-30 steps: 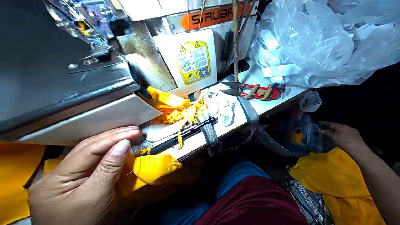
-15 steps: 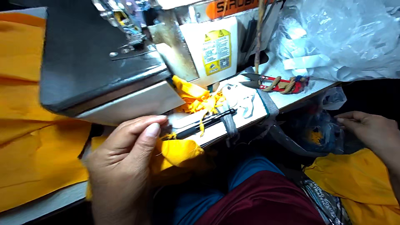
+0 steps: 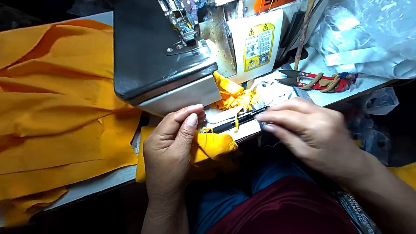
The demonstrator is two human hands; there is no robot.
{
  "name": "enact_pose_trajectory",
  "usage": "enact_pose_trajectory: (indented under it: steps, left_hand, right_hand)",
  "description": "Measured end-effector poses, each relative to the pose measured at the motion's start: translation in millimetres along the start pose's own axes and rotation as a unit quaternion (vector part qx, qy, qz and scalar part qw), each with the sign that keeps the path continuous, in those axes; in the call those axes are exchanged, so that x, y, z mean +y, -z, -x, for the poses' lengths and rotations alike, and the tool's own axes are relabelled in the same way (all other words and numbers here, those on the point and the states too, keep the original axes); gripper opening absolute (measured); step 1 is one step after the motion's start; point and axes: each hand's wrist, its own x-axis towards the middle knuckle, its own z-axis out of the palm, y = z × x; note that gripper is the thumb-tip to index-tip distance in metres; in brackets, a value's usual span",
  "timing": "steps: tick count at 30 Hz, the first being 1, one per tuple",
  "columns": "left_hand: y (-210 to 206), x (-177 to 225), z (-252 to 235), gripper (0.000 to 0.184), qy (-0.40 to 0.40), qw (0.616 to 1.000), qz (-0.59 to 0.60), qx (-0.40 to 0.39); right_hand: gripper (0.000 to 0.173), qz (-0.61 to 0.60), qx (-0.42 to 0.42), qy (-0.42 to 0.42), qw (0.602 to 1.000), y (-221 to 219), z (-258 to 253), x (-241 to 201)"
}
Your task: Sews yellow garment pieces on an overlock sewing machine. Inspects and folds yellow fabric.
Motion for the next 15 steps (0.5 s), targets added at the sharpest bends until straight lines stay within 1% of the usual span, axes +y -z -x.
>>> enact_pose_trajectory:
  steps: [3, 6, 8, 10, 12, 13, 15]
  left_hand:
    - [1, -2, -1, 0.025, 0.004, 1.000, 0.030, 0.006]
    - [-2, 5, 1, 0.028, 0.021, 0.999, 0.028, 0.015]
    - [-4, 5, 2, 0.029, 0.013, 0.999, 0.019, 0.027]
    - [-6, 4, 3, 0.029, 0.005, 0.999, 0.023, 0.044]
    - [-5, 4, 3, 0.029, 0.006, 0.998, 0.031, 0.046]
    - [-4, 4, 3, 0.029, 0.009, 0.998, 0.035, 0.045]
    - [-3, 4, 3, 0.029, 0.013, 0.998, 0.039, 0.040]
  right_hand:
    - [0.022, -0.004, -0.042, 0.023, 0.999, -37, -33, -19]
    - [0.027, 0.064, -0.080, 0.021, 0.995, -61, -52, -33]
    - [0.026, 0.094, -0.095, 0.015, 0.991, -63, -58, -38]
    - [0.028, 0.077, -0.108, 0.004, 0.991, -61, -59, -38]
    - [0.032, 0.065, -0.111, -0.004, 0.992, -63, -56, -37]
    - [0.031, 0.070, -0.106, 0.002, 0.992, -65, -53, -37]
    - [0.021, 0.084, -0.101, 0.009, 0.991, -69, -49, -38]
